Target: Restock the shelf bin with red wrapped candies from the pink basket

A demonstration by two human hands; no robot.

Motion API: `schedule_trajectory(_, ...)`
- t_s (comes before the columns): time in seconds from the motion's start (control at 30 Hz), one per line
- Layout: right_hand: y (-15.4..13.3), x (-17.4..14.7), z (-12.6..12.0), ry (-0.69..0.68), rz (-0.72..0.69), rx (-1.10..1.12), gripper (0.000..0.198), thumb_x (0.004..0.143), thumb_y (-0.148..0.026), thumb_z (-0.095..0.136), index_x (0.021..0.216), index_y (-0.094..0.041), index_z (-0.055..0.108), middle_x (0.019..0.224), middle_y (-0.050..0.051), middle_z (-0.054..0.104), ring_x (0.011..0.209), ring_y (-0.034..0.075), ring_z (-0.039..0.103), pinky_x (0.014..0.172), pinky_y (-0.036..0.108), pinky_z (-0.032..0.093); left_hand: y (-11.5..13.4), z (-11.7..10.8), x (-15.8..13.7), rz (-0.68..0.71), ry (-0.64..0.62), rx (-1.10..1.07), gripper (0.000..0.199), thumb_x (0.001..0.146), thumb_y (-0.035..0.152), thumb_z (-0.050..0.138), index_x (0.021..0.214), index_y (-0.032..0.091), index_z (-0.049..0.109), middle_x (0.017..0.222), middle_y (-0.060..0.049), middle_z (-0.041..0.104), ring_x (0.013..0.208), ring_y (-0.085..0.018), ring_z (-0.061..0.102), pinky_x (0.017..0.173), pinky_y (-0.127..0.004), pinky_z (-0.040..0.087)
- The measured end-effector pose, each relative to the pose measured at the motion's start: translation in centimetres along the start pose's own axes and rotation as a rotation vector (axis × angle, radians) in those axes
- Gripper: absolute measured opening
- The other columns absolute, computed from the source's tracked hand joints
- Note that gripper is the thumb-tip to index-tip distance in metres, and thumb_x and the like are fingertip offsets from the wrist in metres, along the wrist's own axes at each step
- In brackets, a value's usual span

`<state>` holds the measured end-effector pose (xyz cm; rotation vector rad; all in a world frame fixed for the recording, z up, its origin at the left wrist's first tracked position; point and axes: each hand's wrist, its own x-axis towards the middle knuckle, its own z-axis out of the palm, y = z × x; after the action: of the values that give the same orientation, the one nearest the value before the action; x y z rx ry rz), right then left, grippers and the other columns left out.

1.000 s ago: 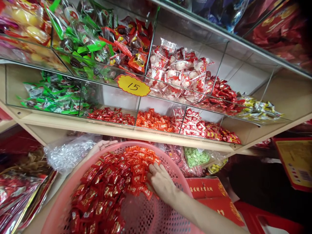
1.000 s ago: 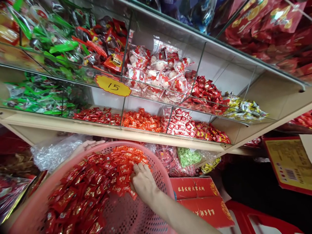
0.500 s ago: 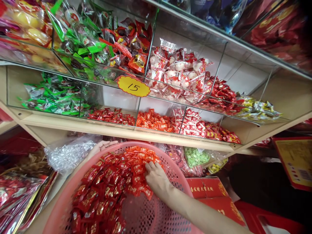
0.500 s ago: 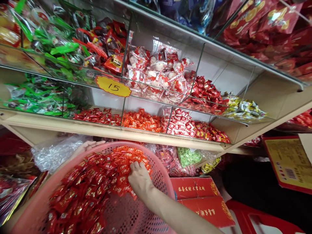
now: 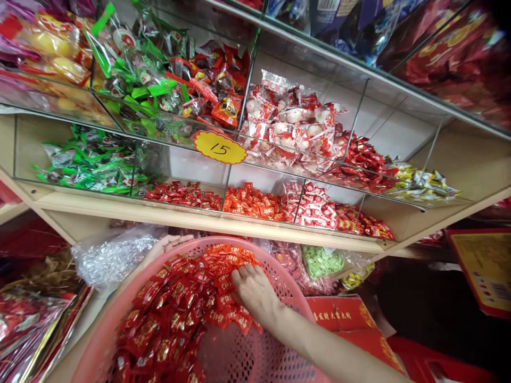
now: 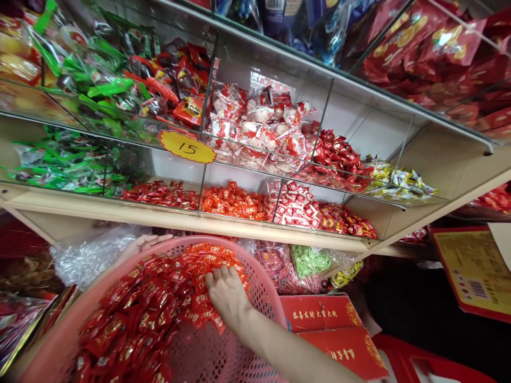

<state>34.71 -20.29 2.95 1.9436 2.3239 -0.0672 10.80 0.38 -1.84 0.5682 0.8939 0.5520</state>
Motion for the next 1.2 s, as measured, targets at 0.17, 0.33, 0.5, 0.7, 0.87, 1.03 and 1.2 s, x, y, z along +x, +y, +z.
schedule_trajectory(0.17,2.5,2.7,-6.1,0.204,0.075,0.133,0.009,0.112,-0.026,0.066,0.115,-0.018,0.069,0.107,0.013,0.078,0.101,0.029,0.071,0.089,0.038,0.052,0.2,1.0,-0.5,-0.014,0.011,-0.028,0.04,0.093,0.025,0.062,0.128,0.013,0.076,0.099,-0.011,0.091,0.085,-0.03,0.086,0.089,-0.038,0.068)
schedule_trajectory(0.33,7.5,8.6,-11.1,0.385,0.154,0.307,0.015,0.111,-0.017,0.061,0.114,-0.018,0.075,0.113,0.012,0.079,0.106,0.025,0.07,0.094,0.035,0.049,-0.1,-0.4,0.2,0.004,-0.027,0.006,0.061,0.087,0.029,0.07,0.146,0.012,0.071,0.109,-0.013,0.091,0.101,-0.034,0.087,0.092,-0.041,0.067)
schedule_trajectory(0.5,10.2,12.4,-10.9,0.242,0.116,0.408,0.024,0.112,-0.038,0.069,0.116,-0.02,0.084,0.125,0.011,0.082,0.116,0.024,0.071,0.102,0.035,0.05,0.0,-0.5,0.2,-0.005,-0.038,-0.009,0.079,0.089,0.028,0.067,0.165,0.007,0.056,0.116,-0.014,0.091,0.093,-0.032,0.088,0.09,-0.04,0.068)
schedule_trajectory(0.7,10.7,13.2,-10.1,0.141,0.124,0.548,0.042,0.111,-0.051,0.066,0.099,-0.017,0.086,0.089,0.004,0.079,0.087,0.019,0.067,0.082,0.03,0.047,-0.4,-0.5,0.9,-0.004,0.0,-0.049,0.068,0.087,0.027,0.068,0.151,0.007,0.065,0.103,-0.014,0.091,0.082,-0.031,0.086,0.083,-0.04,0.069)
schedule_trajectory(0.87,11.4,13.0,-10.7,0.086,0.076,0.689,0.045,0.104,-0.053,0.071,0.079,-0.017,0.08,0.066,-0.004,0.061,0.072,0.015,0.055,0.069,0.028,0.04,-0.9,-1.0,1.7,0.036,0.011,-0.034,0.051,0.086,0.029,0.069,0.135,0.014,0.075,0.105,-0.013,0.091,0.088,-0.032,0.086,0.083,-0.04,0.068)
schedule_trajectory(1.03,11.3,11.8,-11.6,0.119,0.024,0.828,0.021,0.1,-0.034,0.076,0.1,-0.016,0.088,0.093,0.001,0.082,0.09,0.02,0.072,0.087,0.032,0.053,-0.3,-0.1,0.3,-0.002,-0.015,-0.029,0.046,0.09,0.028,0.064,0.133,0.014,0.075,0.107,-0.013,0.091,0.097,-0.032,0.085,0.096,-0.042,0.066)
schedule_trajectory(1.2,9.9,7.9,-11.8,0.4,0.004,0.765,0.021,0.105,-0.033,0.077,0.115,-0.017,0.086,0.12,0.01,0.085,0.113,0.026,0.075,0.105,0.042,0.055,-0.5,-1.2,0.8,0.055,-0.047,0.11,0.048,0.086,0.035,0.072,0.13,0.017,0.074,0.124,-0.015,0.088,0.116,-0.035,0.081,0.103,-0.043,0.063)
